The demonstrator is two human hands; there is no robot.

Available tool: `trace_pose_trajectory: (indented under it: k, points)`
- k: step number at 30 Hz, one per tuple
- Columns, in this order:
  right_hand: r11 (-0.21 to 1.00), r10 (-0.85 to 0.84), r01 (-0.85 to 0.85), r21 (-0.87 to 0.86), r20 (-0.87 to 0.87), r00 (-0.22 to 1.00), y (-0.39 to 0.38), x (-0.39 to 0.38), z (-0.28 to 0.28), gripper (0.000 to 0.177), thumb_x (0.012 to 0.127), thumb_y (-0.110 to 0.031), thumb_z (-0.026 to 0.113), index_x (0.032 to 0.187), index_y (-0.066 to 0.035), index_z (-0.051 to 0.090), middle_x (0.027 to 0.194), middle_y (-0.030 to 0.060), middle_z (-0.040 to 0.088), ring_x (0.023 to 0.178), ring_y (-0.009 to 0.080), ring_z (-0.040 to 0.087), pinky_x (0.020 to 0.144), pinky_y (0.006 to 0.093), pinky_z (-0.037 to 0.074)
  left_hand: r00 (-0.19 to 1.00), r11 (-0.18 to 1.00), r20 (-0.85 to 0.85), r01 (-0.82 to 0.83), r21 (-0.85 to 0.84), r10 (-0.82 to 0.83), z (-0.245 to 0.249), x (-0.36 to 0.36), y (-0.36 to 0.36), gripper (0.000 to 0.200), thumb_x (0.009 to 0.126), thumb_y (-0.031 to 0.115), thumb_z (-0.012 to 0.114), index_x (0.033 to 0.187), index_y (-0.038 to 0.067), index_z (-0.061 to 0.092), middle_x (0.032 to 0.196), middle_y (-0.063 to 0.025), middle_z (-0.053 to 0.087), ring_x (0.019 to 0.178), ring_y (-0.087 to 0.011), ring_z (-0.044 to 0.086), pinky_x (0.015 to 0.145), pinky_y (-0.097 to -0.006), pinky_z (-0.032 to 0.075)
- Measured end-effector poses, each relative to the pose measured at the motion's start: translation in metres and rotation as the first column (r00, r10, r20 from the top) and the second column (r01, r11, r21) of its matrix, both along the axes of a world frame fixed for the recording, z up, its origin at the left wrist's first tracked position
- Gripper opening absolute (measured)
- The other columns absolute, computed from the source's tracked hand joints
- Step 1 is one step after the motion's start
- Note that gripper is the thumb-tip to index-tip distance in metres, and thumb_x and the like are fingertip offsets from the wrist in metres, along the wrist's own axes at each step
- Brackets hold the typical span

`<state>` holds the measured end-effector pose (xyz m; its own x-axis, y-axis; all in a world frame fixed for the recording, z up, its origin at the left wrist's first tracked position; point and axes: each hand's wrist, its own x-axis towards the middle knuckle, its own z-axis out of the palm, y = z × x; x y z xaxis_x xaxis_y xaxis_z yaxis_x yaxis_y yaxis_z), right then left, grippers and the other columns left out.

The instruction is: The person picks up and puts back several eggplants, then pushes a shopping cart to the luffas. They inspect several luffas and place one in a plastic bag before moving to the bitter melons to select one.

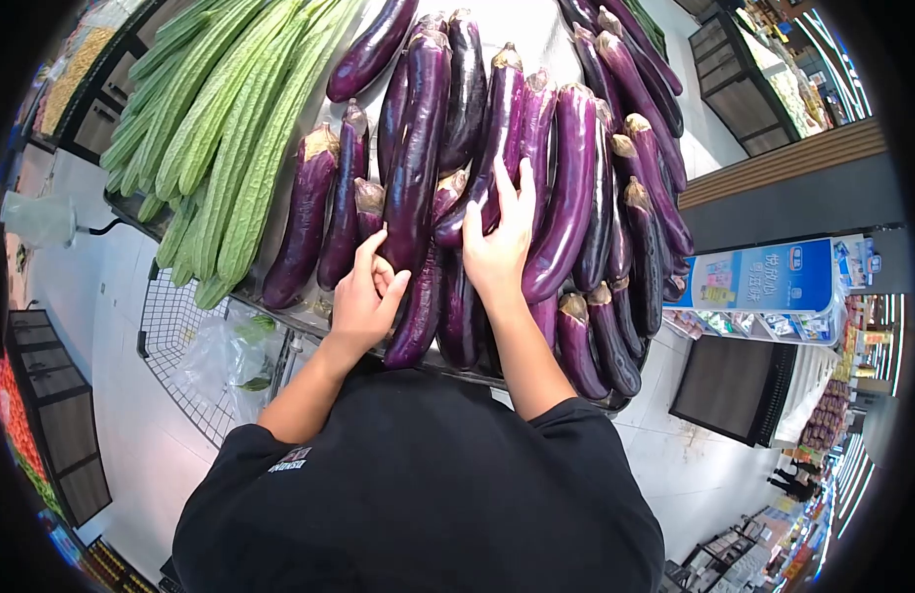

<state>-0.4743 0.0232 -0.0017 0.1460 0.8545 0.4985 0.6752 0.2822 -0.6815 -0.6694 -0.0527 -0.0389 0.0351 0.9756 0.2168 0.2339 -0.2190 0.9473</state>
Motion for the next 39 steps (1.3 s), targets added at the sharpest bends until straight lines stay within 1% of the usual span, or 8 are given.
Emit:
trace_pose_trajectory:
  k: [2,4,7,16,30,32,34,39]
  points:
    - [0.998,0.068,-0.067,0.017,-0.036,0.997,-0.013,0.006,0.006,0.060,0.087,-0.005,0.068,0.146,-0.007,0.055,0.157,0.0236,0.041,0.145,0.0382,0.042,0.120,0.0457,0.034,0.943,0.999,-0.330,-0.040,0.001,0.038,0.007,-0.002,0.005,0.075,0.091,0.026,0.077,0.149,-0.002,0.040,0.082,-0.0107,0.065,0.067,-0.0273,0.065,0.066,-0.0379,0.053]
    - [0.998,0.063,-0.063,0.011,-0.046,0.997,-0.027,0.010,0.016,0.055,0.087,0.000,0.065,0.142,-0.003,0.059,0.150,0.0223,0.051,0.139,0.0361,0.050,0.117,0.0442,0.038,0.914,0.997,-0.401,-0.028,0.074,0.056,0.001,-0.003,0.011,0.094,0.086,0.037,0.080,0.155,-0.004,0.030,0.092,-0.0160,0.068,0.075,-0.0332,0.069,0.068,-0.0408,0.056]
    - [0.990,0.101,-0.113,0.081,0.130,0.986,-0.048,0.018,0.033,0.049,0.087,0.003,0.060,0.136,0.002,0.061,0.136,0.0221,0.063,0.131,0.0372,0.059,0.113,0.0427,0.042,0.835,0.997,-0.548,0.012,-0.074,-0.051,0.000,-0.004,0.017,0.118,0.080,0.042,0.084,0.161,-0.002,0.011,0.138,-0.0281,0.059,0.114,-0.0432,0.066,0.089,-0.0458,0.057]
    - [0.981,0.187,-0.191,-0.033,-0.087,0.978,-0.099,0.027,0.016,0.045,0.089,0.009,0.058,0.132,0.000,0.065,0.106,0.0162,0.071,0.086,0.0208,0.072,0.082,0.0317,0.056,0.849,0.993,-0.521,-0.118,-0.030,0.085,-0.013,0.017,0.017,0.125,0.077,0.045,0.086,0.161,-0.002,0.008,0.140,-0.0305,0.057,0.109,-0.0469,0.067,0.089,-0.0478,0.057]
    - [0.914,0.349,-0.386,-0.128,-0.240,0.906,-0.136,0.052,0.001,0.044,0.091,0.008,0.058,0.133,-0.003,0.065,0.096,0.0129,0.070,0.082,0.0198,0.071,0.076,0.0310,0.056,0.892,0.978,-0.402,-0.206,0.039,0.205,-0.001,0.012,0.007,0.103,0.077,0.037,0.087,0.155,0.005,0.029,0.119,-0.0291,0.068,0.108,-0.0450,0.069,0.093,-0.0477,0.055]
    - [0.900,0.370,-0.410,-0.145,-0.242,0.897,-0.141,0.056,-0.004,0.045,0.091,0.008,0.058,0.134,-0.003,0.065,0.096,0.0130,0.070,0.082,0.0201,0.071,0.077,0.0308,0.057,0.873,0.972,-0.438,-0.236,0.000,0.212,-0.009,0.017,0.006,0.104,0.078,0.038,0.087,0.157,0.005,0.029,0.130,-0.0286,0.064,0.115,-0.0439,0.066,0.097,-0.0472,0.054]
    - [0.892,0.385,-0.426,-0.153,-0.238,0.892,-0.145,0.060,-0.009,0.045,0.091,0.008,0.059,0.134,-0.003,0.065,0.096,0.0131,0.070,0.083,0.0202,0.071,0.077,0.0309,0.057,0.828,0.954,-0.478,-0.217,0.207,0.292,-0.019,0.022,0.004,0.106,0.079,0.044,0.085,0.160,0.008,0.027,0.120,-0.0232,0.065,0.104,-0.0440,0.067,0.086,-0.0503,0.055]
    - [0.898,0.358,-0.395,-0.194,-0.197,0.913,-0.152,0.067,-0.018,0.043,0.090,0.006,0.060,0.132,-0.004,0.065,0.095,0.0137,0.070,0.086,0.0240,0.071,0.080,0.0333,0.056,0.849,0.968,-0.469,-0.241,0.066,0.243,-0.035,0.010,-0.012,0.110,0.075,0.039,0.089,0.160,0.007,0.028,0.109,-0.0186,0.057,0.097,-0.0397,0.062,0.086,-0.0481,0.051]
